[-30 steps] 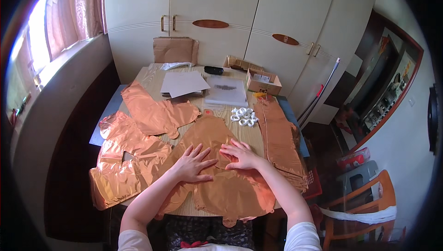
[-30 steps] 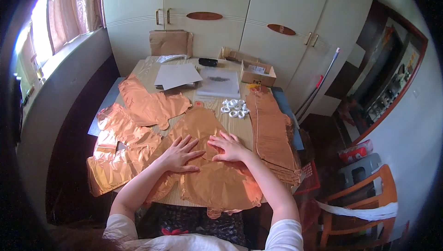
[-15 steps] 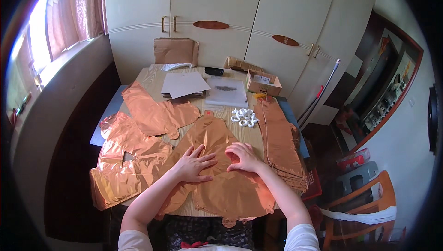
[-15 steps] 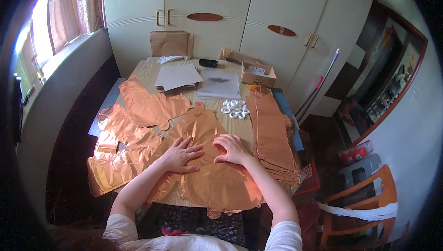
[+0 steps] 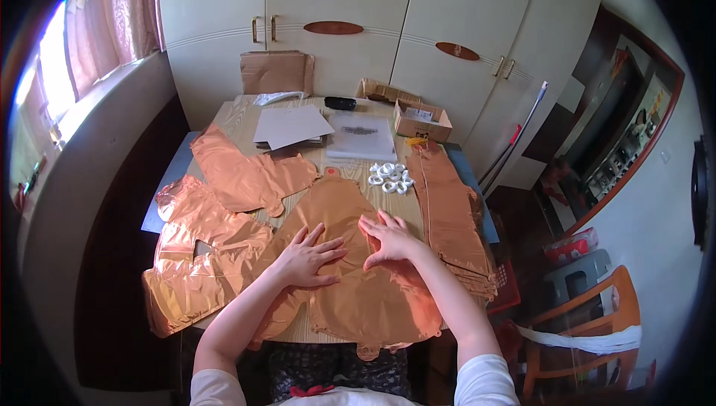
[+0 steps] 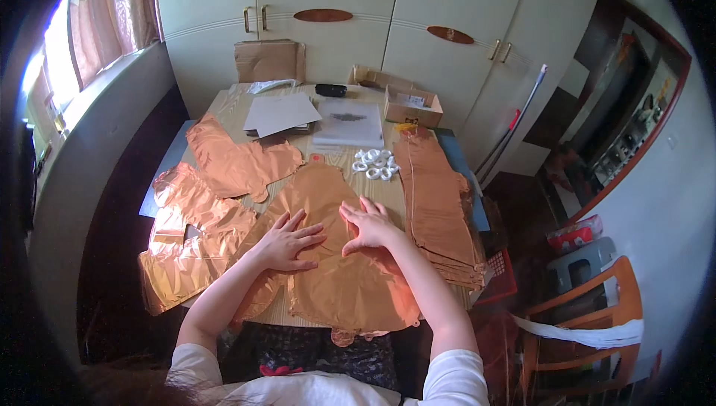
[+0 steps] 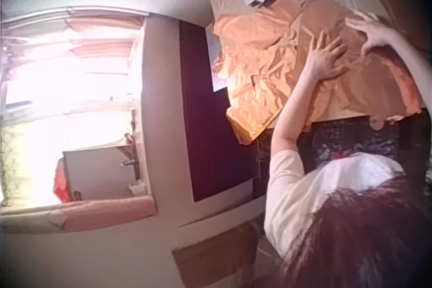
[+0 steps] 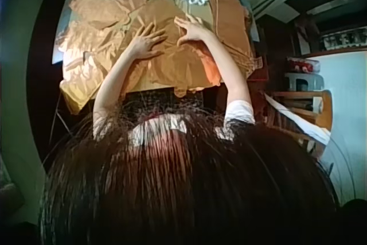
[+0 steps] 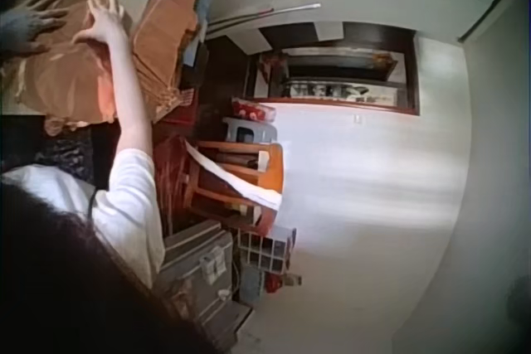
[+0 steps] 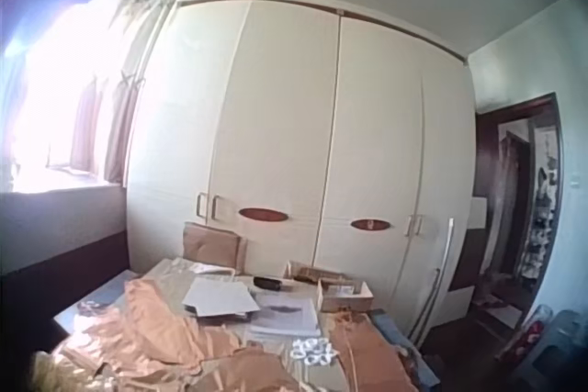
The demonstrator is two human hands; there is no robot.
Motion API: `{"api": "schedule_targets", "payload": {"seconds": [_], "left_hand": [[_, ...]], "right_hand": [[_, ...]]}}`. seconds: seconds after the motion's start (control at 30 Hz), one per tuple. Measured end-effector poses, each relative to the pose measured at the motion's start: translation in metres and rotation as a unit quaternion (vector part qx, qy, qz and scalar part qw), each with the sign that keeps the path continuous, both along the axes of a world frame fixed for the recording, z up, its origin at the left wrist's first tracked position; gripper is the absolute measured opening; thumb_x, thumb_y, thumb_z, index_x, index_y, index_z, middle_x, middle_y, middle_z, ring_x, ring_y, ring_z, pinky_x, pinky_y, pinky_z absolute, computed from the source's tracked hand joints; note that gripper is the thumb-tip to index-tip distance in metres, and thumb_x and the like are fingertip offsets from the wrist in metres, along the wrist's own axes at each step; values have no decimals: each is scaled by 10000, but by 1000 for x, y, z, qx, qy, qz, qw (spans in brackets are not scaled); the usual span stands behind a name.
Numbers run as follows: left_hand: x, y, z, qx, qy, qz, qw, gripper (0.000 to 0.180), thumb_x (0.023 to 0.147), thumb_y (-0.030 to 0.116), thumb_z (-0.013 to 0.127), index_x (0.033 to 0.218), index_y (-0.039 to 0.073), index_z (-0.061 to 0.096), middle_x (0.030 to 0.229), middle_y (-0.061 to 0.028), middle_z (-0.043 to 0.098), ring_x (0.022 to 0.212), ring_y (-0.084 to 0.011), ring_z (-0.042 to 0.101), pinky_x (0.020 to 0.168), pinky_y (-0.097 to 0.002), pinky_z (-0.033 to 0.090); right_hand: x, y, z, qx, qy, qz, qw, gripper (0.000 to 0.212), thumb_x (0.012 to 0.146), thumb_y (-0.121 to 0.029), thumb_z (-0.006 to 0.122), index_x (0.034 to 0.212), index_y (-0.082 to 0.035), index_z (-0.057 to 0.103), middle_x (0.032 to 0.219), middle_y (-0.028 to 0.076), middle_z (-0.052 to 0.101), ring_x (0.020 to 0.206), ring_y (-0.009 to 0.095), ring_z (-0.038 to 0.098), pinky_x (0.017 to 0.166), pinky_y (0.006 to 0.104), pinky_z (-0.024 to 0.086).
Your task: Folding and stacking rose-gold foil balloons for packaging.
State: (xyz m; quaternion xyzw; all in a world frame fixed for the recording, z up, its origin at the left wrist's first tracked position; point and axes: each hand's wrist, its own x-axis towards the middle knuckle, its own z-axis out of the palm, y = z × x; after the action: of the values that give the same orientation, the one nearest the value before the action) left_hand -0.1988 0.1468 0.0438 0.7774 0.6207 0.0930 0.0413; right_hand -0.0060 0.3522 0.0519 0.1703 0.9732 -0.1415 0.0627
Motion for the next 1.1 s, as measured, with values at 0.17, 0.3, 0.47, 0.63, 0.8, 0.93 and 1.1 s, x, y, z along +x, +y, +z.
{"api": "schedule_targets", "payload": {"seconds": [0.17, 0.3, 0.47, 0.63, 0.8, 0.93, 1.1], "left_hand": [[-1, -2, 1, -1, 9, 3, 1000, 708, 872, 647, 504, 1447, 238, 453, 1552, -7, 347, 1462, -397, 170, 1167, -582, 133], [-1, 0, 10, -2, 63, -6, 998, 722, 878, 652, 497, 1447, 209, 450, 1532, -18, 380, 1464, -369, 183, 1166, -571, 161], [-9, -3, 50, -104, 34, 4, 994, 677, 890, 621, 512, 1378, 152, 521, 1463, -70, 466, 1431, -340, 286, 1167, -527, 206], [-11, -3, 88, -82, -69, 70, 992, 387, 899, 376, 624, 1165, 97, 658, 1294, -97, 591, 1287, -270, 468, 1091, -474, 339], [21, 33, 39, 20, 53, -66, 996, 360, 768, 204, 657, 1119, 127, 679, 1225, -9, 633, 1143, -210, 552, 955, -382, 422], [42, 50, 22, 17, 39, -71, 997, 420, 720, 209, 667, 1136, 150, 671, 1217, 39, 635, 1108, -182, 555, 911, -360, 428], [39, 64, 19, 28, 58, -24, 998, 481, 694, 281, 687, 1158, 157, 658, 1165, 62, 643, 1045, -166, 565, 855, -342, 428]], "right_hand": [[-8, -1, 7, 3, -60, 5, 998, 1309, 529, -692, 786, 1553, -143, 184, 1620, 47, 169, 1490, 378, 39, 1181, 544, 71], [-8, 2, 6, 1, -79, 7, 997, 1328, 538, -701, 780, 1559, -147, 138, 1627, 54, 126, 1490, 379, 10, 1182, 560, 39], [-6, 2, 4, -14, -79, 9, 997, 1345, 527, -718, 774, 1559, -148, 127, 1627, 55, 121, 1490, 380, -5, 1180, 573, 14], [-4, 5, -1, -19, -57, 10, 998, 1380, 497, -755, 756, 1559, -148, 118, 1622, 81, 136, 1490, 380, -10, 1176, 582, -2], [-7, 2, 1, -27, -60, -11, 998, 1443, 510, -770, 750, 1557, -158, -31, 1605, 141, 175, 1494, 363, -9, 1166, 592, -29], [-6, 1, 0, -32, -78, -21, 996, 1450, 548, -769, 744, 1545, -153, -110, 1599, 182, 163, 1497, 350, -5, 1160, 592, -49], [-4, 2, 0, -18, -80, -18, 996, 1449, 551, -737, 766, 1546, -145, -103, 1592, 173, 200, 1498, 346, 3, 1156, 597, -63]]}}
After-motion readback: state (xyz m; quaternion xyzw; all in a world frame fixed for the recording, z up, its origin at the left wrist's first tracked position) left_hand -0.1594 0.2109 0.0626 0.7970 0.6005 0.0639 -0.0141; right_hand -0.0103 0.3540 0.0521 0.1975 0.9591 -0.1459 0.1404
